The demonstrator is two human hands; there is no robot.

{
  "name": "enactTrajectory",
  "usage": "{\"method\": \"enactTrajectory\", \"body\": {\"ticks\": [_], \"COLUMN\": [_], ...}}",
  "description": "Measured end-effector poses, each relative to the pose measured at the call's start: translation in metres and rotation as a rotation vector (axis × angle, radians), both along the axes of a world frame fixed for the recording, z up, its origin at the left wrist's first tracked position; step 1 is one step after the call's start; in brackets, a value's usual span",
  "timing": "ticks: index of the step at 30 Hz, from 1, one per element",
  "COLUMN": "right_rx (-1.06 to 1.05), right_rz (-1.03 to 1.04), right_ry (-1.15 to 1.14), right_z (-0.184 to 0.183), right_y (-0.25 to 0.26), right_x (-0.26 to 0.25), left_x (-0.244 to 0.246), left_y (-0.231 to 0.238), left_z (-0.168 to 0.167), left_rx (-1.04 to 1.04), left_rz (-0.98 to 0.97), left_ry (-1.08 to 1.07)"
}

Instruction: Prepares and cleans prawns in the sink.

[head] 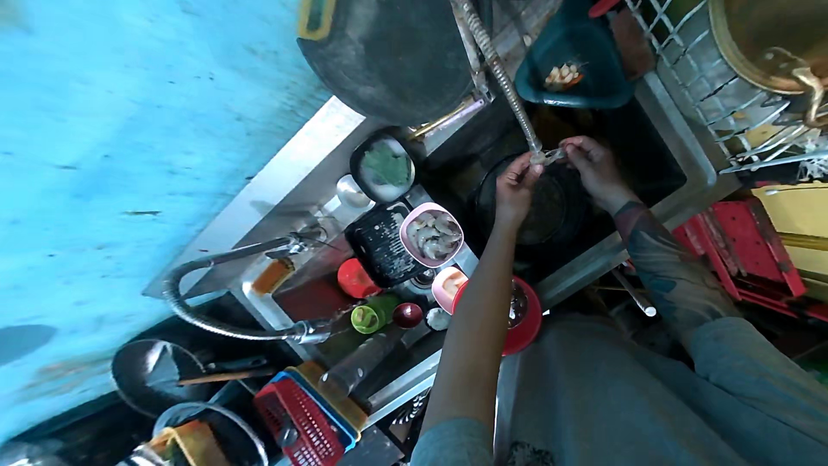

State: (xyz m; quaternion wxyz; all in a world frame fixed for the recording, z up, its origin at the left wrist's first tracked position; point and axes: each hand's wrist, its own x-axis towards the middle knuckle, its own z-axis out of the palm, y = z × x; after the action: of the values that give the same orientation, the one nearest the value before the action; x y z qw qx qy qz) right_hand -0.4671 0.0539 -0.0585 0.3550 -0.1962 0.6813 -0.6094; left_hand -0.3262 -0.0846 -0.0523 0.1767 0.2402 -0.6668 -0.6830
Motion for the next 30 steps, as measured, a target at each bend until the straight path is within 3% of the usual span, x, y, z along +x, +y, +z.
{"method": "enactTrajectory", "body": {"ticks": [23,30], "right_rx": [0.042,0.012], "right_rz": [-0.027,-0.035], "right_ry": [-0.038,0.054], "right_z": [0.0,0.004], "right_y": [0.007,0.008], "right_x": [0.001,0.001], "left_x": [-0.014,-0.013], "left_y": [-0.004,-0.008], "left_z": [0.001,0.003], "left_rx": [0.001,-0.011], "left_rz": [-0.022,0.01], "left_ry": [0.003,-0.063]}}
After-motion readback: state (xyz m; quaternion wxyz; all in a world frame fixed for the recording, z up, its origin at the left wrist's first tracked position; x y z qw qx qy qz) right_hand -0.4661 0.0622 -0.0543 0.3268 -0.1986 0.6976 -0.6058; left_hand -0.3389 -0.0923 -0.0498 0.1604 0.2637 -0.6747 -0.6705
